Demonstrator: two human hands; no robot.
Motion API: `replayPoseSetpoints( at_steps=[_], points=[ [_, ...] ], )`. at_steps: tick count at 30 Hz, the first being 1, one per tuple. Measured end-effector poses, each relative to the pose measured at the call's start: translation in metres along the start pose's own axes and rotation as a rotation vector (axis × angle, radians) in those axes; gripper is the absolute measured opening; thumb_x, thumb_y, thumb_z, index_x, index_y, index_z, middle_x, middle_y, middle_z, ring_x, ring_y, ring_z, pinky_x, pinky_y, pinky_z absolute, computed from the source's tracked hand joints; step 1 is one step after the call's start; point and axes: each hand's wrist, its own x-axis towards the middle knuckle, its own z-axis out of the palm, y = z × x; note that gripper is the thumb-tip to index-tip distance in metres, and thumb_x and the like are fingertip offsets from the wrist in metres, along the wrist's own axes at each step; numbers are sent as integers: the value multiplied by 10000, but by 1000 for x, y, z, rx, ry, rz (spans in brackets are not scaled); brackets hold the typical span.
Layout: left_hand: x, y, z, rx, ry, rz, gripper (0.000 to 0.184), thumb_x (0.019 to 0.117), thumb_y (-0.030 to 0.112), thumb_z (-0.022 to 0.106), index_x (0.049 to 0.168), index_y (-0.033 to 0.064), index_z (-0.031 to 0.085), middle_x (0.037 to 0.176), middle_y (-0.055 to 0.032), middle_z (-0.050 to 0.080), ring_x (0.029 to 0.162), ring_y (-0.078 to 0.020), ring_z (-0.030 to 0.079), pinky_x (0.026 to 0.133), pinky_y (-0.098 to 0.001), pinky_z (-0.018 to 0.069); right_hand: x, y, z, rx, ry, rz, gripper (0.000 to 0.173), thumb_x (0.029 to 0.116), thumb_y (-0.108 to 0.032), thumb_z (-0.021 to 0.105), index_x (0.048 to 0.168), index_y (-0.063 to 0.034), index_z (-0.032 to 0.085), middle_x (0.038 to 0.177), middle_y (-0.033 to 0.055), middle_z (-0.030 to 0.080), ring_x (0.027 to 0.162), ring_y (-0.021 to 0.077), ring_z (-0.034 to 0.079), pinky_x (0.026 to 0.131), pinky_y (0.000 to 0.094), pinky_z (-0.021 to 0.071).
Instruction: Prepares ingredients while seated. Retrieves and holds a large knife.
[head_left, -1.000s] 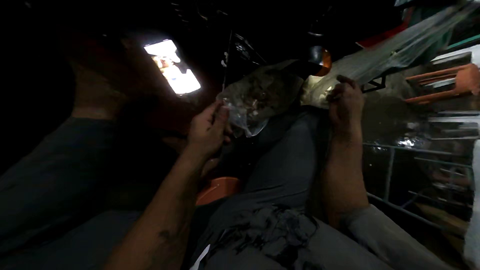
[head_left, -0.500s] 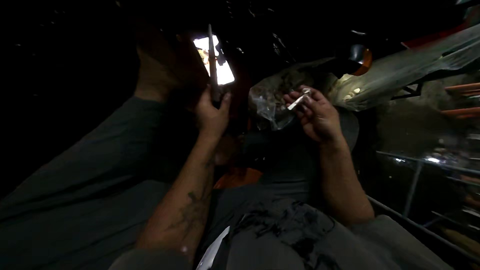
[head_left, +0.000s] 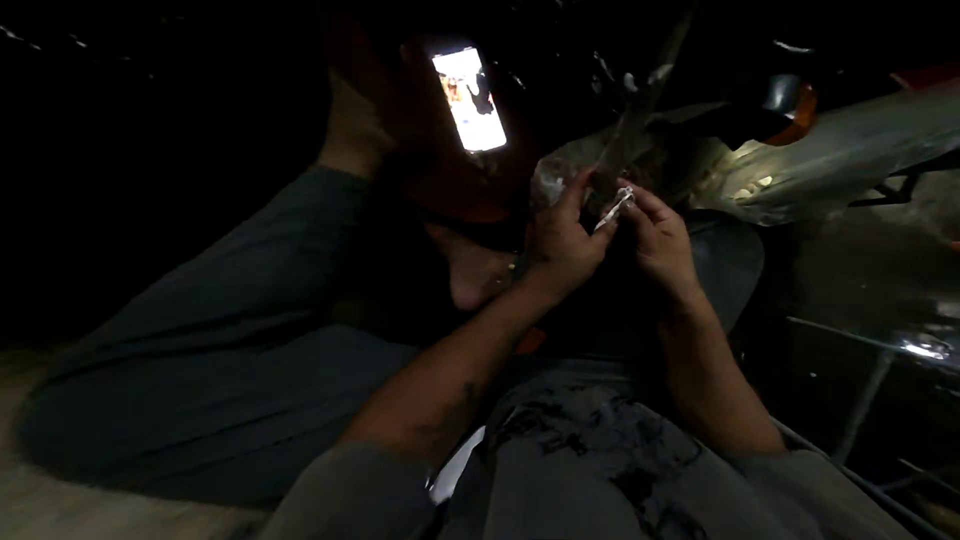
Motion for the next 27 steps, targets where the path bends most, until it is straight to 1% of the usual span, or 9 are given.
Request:
replayPoseSetpoints(
  at_steps=[2,4,6,11,13,18,21,25,27],
  points=[
    [4,1,-9,29,-126,-39,694,915,182,765,1539,123,467,1215,-106,716,1022,-191,714,934,-433,579,0,-3,-6,-123,-36,-20,321,1085,-102,465,1369,-18,589,1096,11,728,942,45,697,866,251,599],
    [8,0,-15,-52,-179,-49,678,925,188,777,1526,106,474,1037,-79,734,801,-139,722,738,-347,635,2,-2,-13,-174,-114,-76,356,1066,-54,452,1392,-9,589,1263,43,695,1063,60,680,943,257,574],
    [10,0,-20,-132,-211,-55,687,926,151,776,1531,81,459,952,-77,721,714,-133,709,654,-318,638,4,-2,-18,-199,-172,-87,376,1064,-44,440,1410,-18,584,1382,65,641,1159,81,652,1004,270,546],
    [10,2,-16,-141,-182,-98,680,911,126,785,1514,86,474,944,-67,711,684,-123,694,628,-304,628,6,-1,-21,-149,-194,-61,374,1072,-71,459,1427,-34,572,1262,63,693,1020,84,688,898,269,588],
    [11,-1,-12,-143,-149,-108,681,904,111,786,1509,89,474,955,-64,714,684,-120,699,621,-299,633,6,2,-20,-52,-172,-26,386,1069,-70,464,1442,-19,549,1140,75,709,853,86,664,751,247,576],
    [12,0,-13,-207,-175,-71,660,915,78,766,1506,71,471,929,-50,707,679,-117,696,602,-286,626,6,2,-22,47,-205,-46,408,1046,-17,490,1451,5,530,1185,112,698,917,124,685,806,286,598],
    [13,2,-19,-265,-153,-82,630,923,58,752,1490,54,478,913,-62,698,670,-137,702,586,-296,632,9,3,-30,-124,-237,-126,393,1044,-29,484,1427,6,563,1283,111,657,1028,111,666,913,281,570],
    [18,5,-29,-147,-75,-60,616,927,56,731,1490,69,482,957,-71,680,664,-130,683,583,-300,622,9,2,-33,-86,-205,-69,396,1052,-93,515,1441,-27,553,1142,64,677,868,79,632,771,236,555],
    [22,2,-27,48,-67,-3,611,940,130,731,1502,110,492,1093,-101,709,766,-151,711,683,-355,632,9,-1,-33,118,-122,-4,348,1033,-78,531,1380,-50,513,1031,33,648,787,77,607,688,225,536]
  ],
)
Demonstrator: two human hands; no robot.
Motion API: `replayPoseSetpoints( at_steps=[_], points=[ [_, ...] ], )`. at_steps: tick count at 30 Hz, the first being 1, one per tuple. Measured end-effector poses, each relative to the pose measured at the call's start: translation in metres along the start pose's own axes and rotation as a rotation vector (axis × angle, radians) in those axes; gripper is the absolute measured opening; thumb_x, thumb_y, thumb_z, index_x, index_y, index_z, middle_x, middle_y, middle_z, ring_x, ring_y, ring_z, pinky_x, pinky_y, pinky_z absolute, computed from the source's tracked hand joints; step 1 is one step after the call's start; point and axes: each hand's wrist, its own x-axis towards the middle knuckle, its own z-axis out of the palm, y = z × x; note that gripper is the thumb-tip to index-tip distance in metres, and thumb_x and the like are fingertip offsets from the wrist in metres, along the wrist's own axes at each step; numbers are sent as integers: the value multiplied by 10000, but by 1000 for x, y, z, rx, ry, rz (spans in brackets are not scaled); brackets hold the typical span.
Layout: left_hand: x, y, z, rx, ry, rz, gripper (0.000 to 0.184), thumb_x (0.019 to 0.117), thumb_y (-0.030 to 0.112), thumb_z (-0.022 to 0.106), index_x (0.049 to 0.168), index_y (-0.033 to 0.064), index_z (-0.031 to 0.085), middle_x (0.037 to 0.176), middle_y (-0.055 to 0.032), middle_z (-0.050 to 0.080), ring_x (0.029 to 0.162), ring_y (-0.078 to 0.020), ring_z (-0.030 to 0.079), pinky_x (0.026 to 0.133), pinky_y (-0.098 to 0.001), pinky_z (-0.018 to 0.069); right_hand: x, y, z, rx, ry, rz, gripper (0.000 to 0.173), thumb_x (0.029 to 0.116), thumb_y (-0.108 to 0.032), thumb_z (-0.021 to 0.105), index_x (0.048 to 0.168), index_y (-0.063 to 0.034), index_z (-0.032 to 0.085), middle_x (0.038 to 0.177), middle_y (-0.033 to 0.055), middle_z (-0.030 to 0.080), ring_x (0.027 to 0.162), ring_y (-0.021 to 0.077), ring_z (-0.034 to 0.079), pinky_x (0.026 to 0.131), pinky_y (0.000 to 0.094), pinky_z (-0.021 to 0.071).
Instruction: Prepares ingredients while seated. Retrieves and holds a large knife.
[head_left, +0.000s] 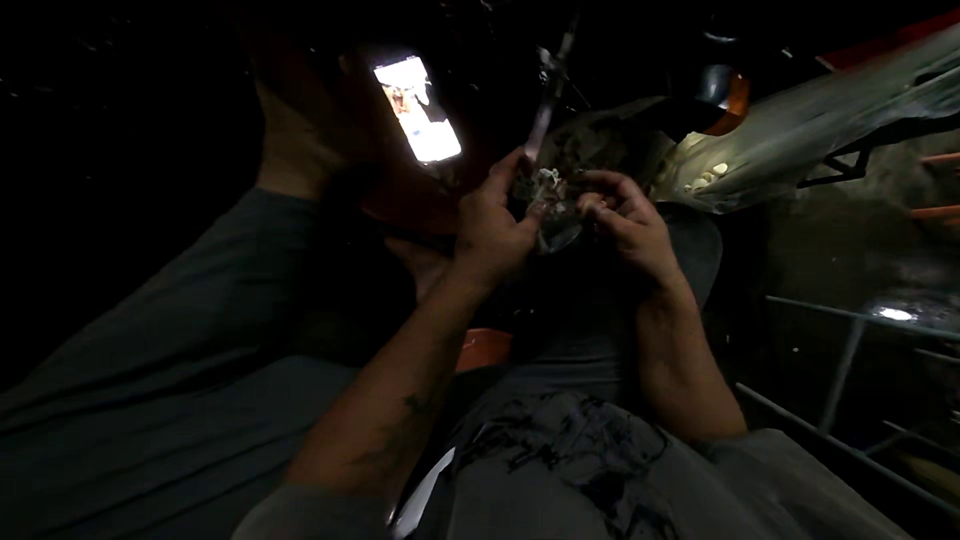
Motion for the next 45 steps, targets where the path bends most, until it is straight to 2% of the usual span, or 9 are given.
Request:
replayPoseSetpoints(
  at_steps=[4,8,12,16,19,21,23,27,45],
  points=[
    [9,-7,24,220,3,194,566,957,187,706,1466,19,524,1141,-178,728,954,-269,729,866,-464,590,1,-7,-1,423,296,121,148,1023,-48,515,1153,-99,564,938,24,660,685,73,601,598,207,529],
    [21,-15,39,296,4,235,548,983,313,689,1444,40,568,1256,-172,696,1136,-289,686,1009,-472,536,5,-4,-6,654,354,110,189,1022,-34,472,1189,-78,548,932,68,640,764,157,650,668,297,580],
    [14,-9,30,233,43,222,509,1013,367,646,1397,37,598,1180,-155,708,1040,-230,699,946,-409,564,5,-4,-4,531,319,82,221,1040,-50,492,1222,-54,616,881,40,651,696,97,630,623,217,563],
    [-4,5,13,145,-63,253,582,1070,451,501,1480,37,513,844,-73,694,653,-131,642,634,-343,579,2,2,1,374,164,-8,200,1073,-81,465,1262,-63,526,960,39,638,670,66,598,591,184,534],
    [-15,13,14,134,-190,309,701,1073,504,455,1584,32,361,778,-54,652,622,-140,620,611,-365,578,-4,3,13,336,164,-28,76,1047,-56,481,1091,-107,515,790,1,640,586,47,588,546,187,526],
    [-17,15,18,106,-240,319,698,1077,471,474,1592,21,336,777,-48,642,617,-122,607,608,-334,572,-9,4,16,328,136,-72,165,1006,4,500,1114,-115,542,828,-25,671,668,39,632,628,211,566],
    [-18,16,22,82,-257,305,671,1081,432,480,1587,12,343,788,-57,645,623,-119,616,618,-327,576,-12,6,15,300,90,-139,223,992,28,498,1155,-116,546,939,-36,693,795,40,669,738,233,592],
    [-18,17,22,88,-284,262,643,1084,442,474,1572,33,383,815,-65,678,633,-127,639,633,-346,591,-12,5,15,232,130,-217,182,1005,-1,539,1145,-115,563,949,-46,691,801,35,672,742,233,601],
    [-14,19,10,-386,-422,27,488,1097,276,500,1561,131,457,746,-14,625,559,-90,583,499,-225,526,-5,7,9,-317,275,-433,179,954,-51,682,1102,-22,586,928,-1,640,720,21,598,644,186,550]
  ],
)
